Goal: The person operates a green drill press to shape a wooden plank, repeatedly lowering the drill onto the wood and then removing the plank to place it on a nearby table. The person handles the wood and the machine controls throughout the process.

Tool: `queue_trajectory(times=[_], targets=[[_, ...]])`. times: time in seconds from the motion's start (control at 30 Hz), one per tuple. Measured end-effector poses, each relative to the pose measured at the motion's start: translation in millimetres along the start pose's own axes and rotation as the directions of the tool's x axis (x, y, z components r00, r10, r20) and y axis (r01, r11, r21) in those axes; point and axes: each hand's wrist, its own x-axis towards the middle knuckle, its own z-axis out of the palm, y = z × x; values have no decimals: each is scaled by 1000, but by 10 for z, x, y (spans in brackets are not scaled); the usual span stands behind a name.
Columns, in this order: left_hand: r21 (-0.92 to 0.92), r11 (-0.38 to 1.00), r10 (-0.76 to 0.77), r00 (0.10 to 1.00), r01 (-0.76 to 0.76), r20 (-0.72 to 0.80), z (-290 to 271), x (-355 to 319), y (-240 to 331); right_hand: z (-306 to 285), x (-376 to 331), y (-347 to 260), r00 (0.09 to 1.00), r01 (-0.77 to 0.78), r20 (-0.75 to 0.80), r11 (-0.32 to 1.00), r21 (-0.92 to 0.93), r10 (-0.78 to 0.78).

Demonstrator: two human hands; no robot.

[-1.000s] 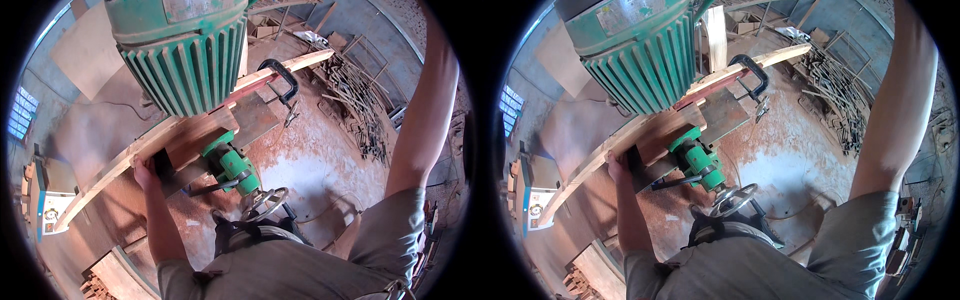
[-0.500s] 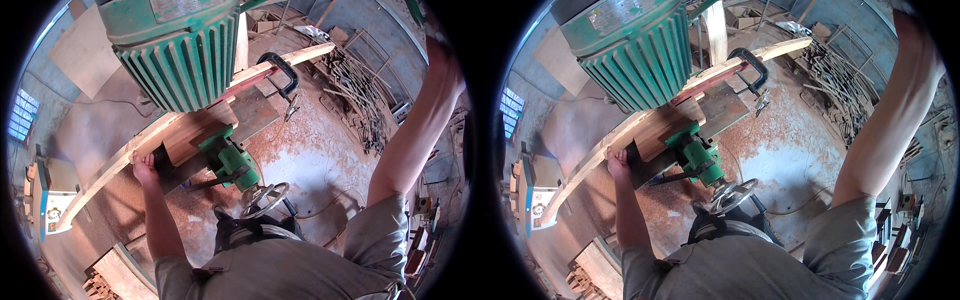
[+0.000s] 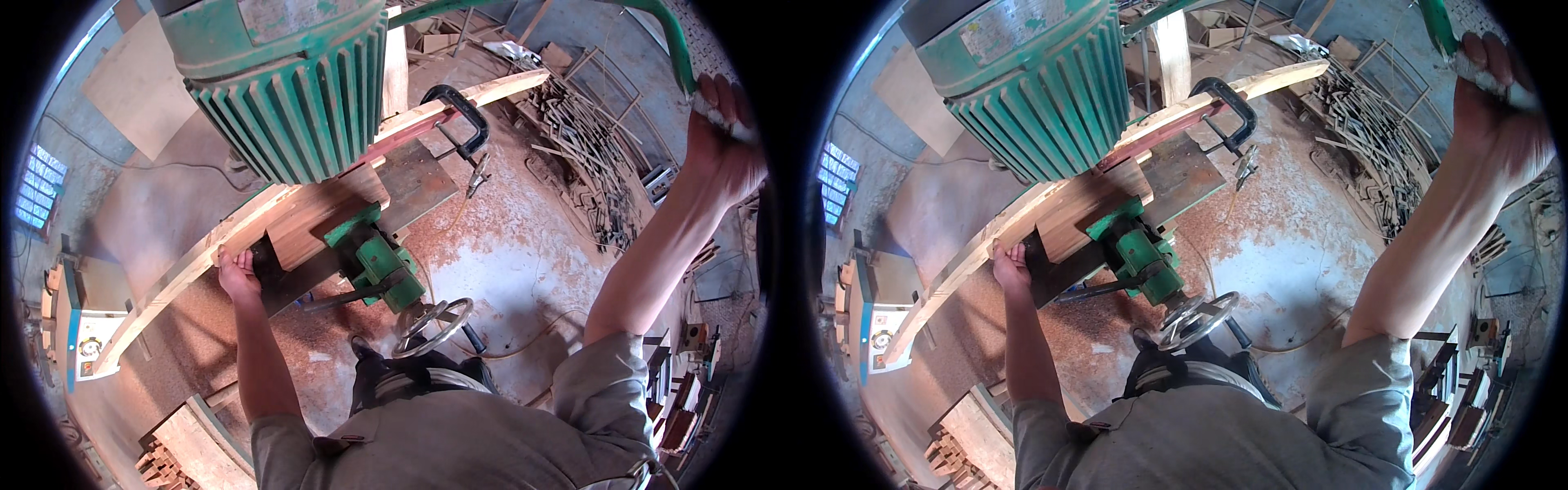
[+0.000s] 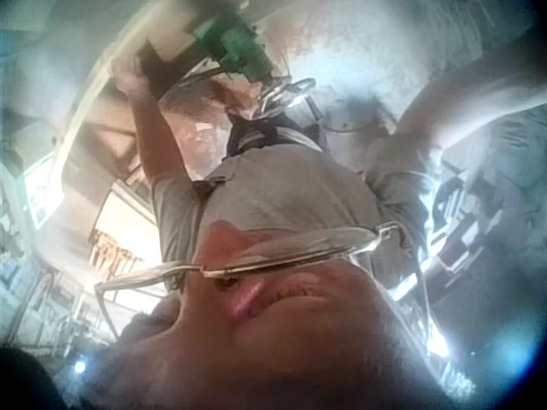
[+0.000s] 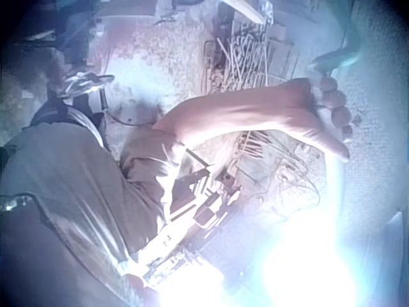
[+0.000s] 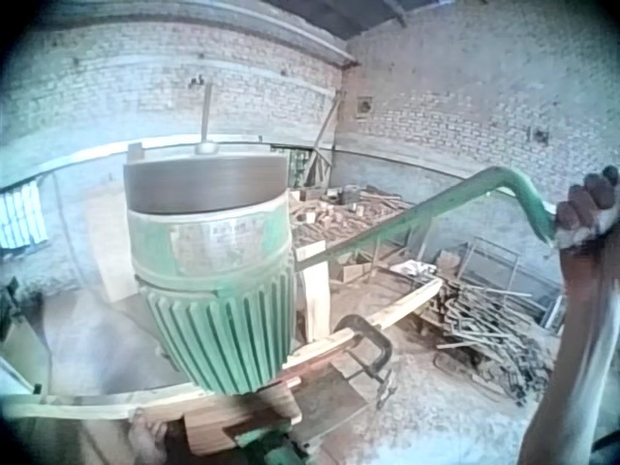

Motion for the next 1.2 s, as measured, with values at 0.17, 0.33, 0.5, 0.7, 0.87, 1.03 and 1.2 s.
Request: queue_trajectory(times=[0.17, 0.33, 0.5, 0.7, 0.87, 1.03, 1.2], targets=[[42, 999, -7, 1000, 8, -21, -20, 44, -7, -146, -216, -21, 993, 21, -115, 999, 40, -16], [46, 999, -7, 1000, 7, -4, -63, 59, -12, -295, -468, -68, 967, 49, -249, 999, 4, -46], [62, 998, 6, 1000, -6, -12, 15, -26, 19, -702, -670, -65, 996, 8, -94, 987, 163, 8], [37, 999, -21, 1000, 22, -15, 43, -27, 20, -828, -1091, -17, 997, 22, -71, 975, 223, -6], [51, 998, -33, 999, 34, -38, 31, -41, 45, -887, -1417, 86, 998, 25, -67, 975, 221, -11], [61, 998, -22, 1000, 22, -4, 23, -23, 28, -996, -1738, 99, 999, 3, -45, 993, 121, 2], [83, 996, -26, 1000, 27, -9, -19, -3, 29, -1090, -2057, 135, 999, -26, -48, 1000, 4, 26]])
